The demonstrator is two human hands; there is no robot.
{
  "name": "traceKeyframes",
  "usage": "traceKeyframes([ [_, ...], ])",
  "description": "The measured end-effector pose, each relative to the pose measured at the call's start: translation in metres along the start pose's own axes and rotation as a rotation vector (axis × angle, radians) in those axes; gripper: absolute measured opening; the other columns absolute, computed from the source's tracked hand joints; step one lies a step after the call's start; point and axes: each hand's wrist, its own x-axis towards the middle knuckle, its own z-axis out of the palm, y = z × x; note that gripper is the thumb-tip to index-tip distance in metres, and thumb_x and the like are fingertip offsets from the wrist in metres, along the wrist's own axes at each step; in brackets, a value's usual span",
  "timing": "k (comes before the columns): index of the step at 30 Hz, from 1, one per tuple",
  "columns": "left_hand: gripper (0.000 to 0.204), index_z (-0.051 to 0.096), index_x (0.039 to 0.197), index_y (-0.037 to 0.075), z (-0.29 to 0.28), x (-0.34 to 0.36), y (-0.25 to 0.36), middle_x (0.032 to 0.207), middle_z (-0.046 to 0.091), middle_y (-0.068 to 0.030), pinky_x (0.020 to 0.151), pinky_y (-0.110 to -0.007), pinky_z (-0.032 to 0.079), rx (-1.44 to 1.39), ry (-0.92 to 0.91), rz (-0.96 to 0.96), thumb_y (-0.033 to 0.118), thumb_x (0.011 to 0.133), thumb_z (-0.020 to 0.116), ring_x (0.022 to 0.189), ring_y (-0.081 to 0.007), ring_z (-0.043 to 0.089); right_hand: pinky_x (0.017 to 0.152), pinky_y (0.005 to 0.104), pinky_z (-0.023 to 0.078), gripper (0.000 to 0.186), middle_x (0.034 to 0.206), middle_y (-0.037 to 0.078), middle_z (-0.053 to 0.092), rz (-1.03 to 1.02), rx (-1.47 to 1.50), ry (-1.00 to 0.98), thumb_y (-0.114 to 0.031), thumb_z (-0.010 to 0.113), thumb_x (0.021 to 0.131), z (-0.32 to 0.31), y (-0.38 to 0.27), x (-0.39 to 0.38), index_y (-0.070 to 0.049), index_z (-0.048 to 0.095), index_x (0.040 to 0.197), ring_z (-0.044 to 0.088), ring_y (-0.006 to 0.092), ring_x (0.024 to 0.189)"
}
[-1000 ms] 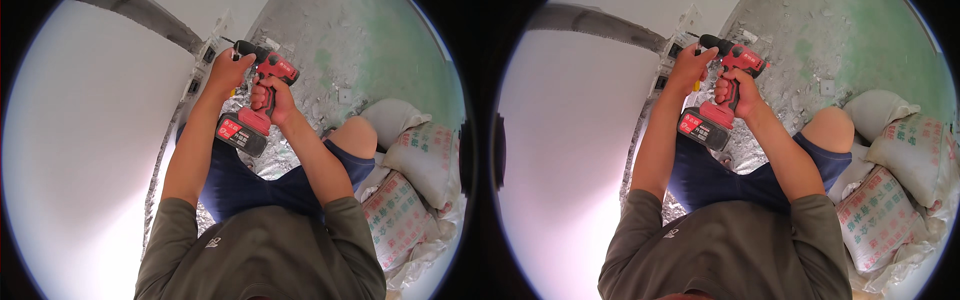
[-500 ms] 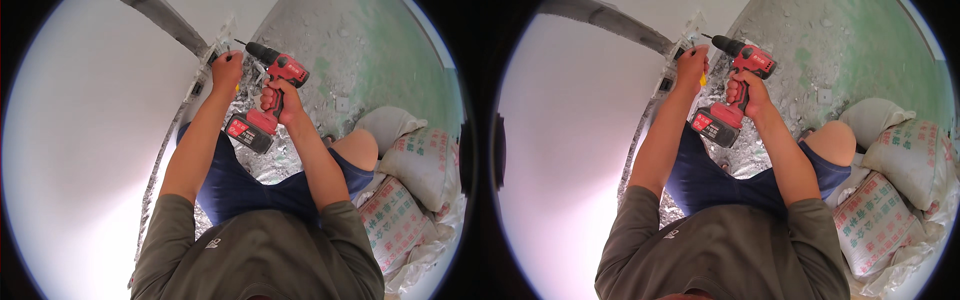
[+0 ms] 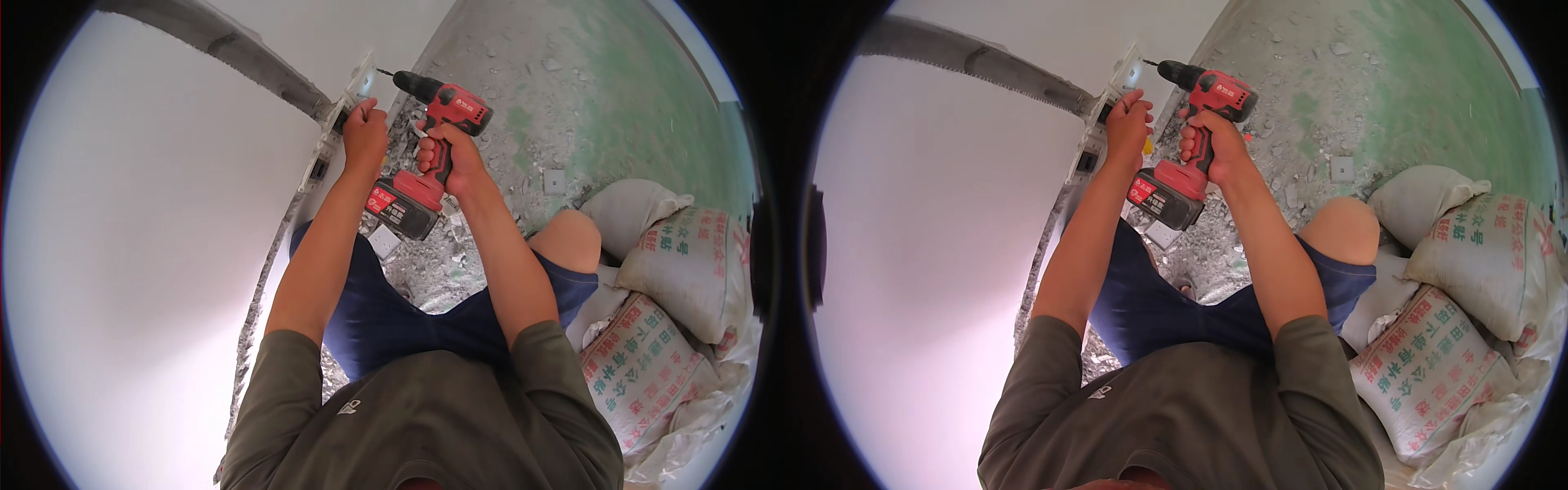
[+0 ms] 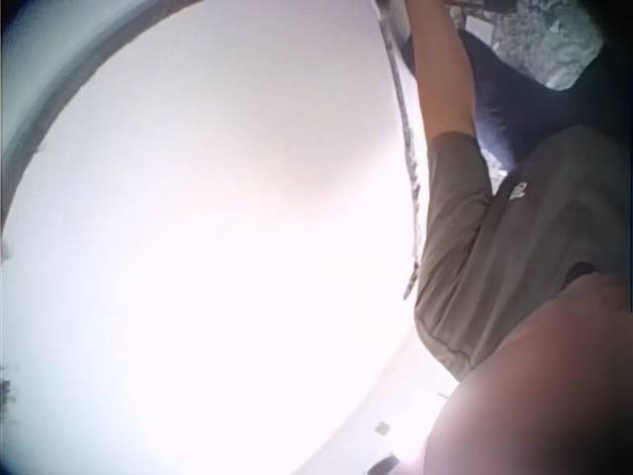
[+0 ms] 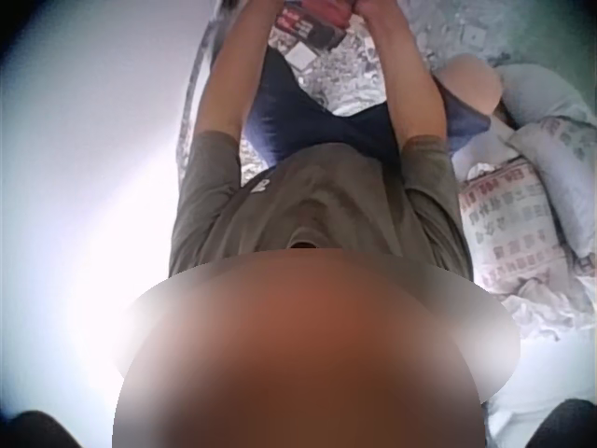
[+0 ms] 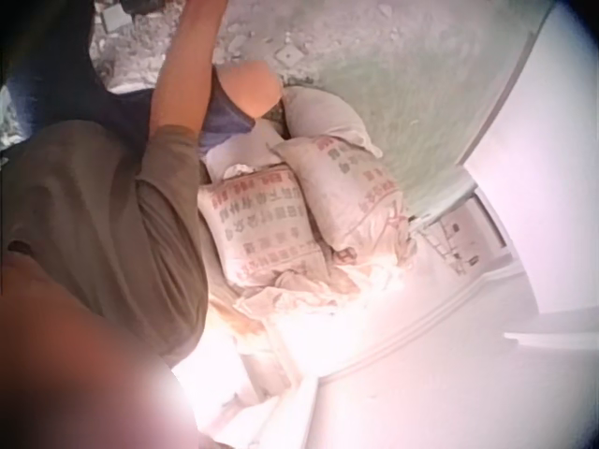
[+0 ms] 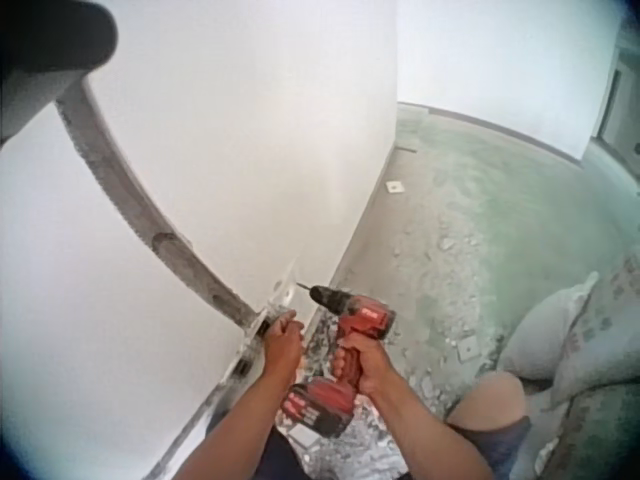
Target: Installing electrical sockets and faceplates into a wall during renovation.
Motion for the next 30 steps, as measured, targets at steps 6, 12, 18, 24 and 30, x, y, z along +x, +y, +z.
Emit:
traceKeyframes([
  [6,0.041,0.056,0.127,0.001,-0.001,-0.002,0.002,0.099,0.065,-0.0045,0.067,-0.026,0.047,0.038,0.005,-0.004,0.014,0.089,0.054,0.081,-0.011,0.058,0.05,0.0294,0.042,0.027,0.067,0.001,0.052,-0.001,-0.051,-0.006,-0.014,0.059,0.083,0.001,0.0,0.002,-0.004,0.058,0.108,0.049,0.0139,0.055],
  [12,0.042,0.055,0.128,-0.003,-0.001,-0.002,-0.001,0.092,0.064,-0.0053,0.064,-0.025,0.046,-0.02,0.02,0.024,0.014,0.09,0.053,0.078,-0.011,0.057,0.048,0.0311,0.045,0.024,0.065,0.003,0.053,0.014,-0.019,-0.017,-0.011,0.058,0.08,0.001,-0.001,0.003,-0.005,0.056,0.103,0.051,0.0158,0.052],
  [18,0.041,0.055,0.128,-0.003,0.001,0.002,-0.003,0.092,0.063,-0.0049,0.064,-0.025,0.046,-0.012,0.019,0.032,0.014,0.09,0.053,0.078,-0.0114,0.057,0.048,0.0301,0.045,0.022,0.065,0.003,0.053,-0.007,-0.042,0.019,-0.011,0.058,0.08,0.002,-0.001,0.004,-0.005,0.057,0.101,0.051,0.0153,0.052],
  [24,0.042,0.053,0.131,-0.001,0.0,0.006,-0.003,0.103,0.065,-0.0061,0.067,-0.026,0.048,-0.001,-0.012,0.017,0.013,0.091,0.054,0.081,-0.0112,0.057,0.048,0.0306,0.044,0.023,0.065,0.003,0.053,-0.009,-0.044,0.013,-0.012,0.059,0.08,0.002,-0.003,0.005,-0.004,0.057,0.101,0.051,0.0155,0.052],
  [30,0.04,0.053,0.13,0.0,0.0,0.006,-0.002,0.104,0.064,-0.0063,0.067,-0.026,0.048,-0.02,-0.01,0.007,0.013,0.092,0.054,0.082,-0.0114,0.057,0.05,0.0288,0.042,0.025,0.067,0.0,0.051,0.038,-0.04,-0.02,-0.013,0.06,0.082,0.001,-0.008,0.006,-0.005,0.057,0.106,0.048,0.0129,0.055],
])
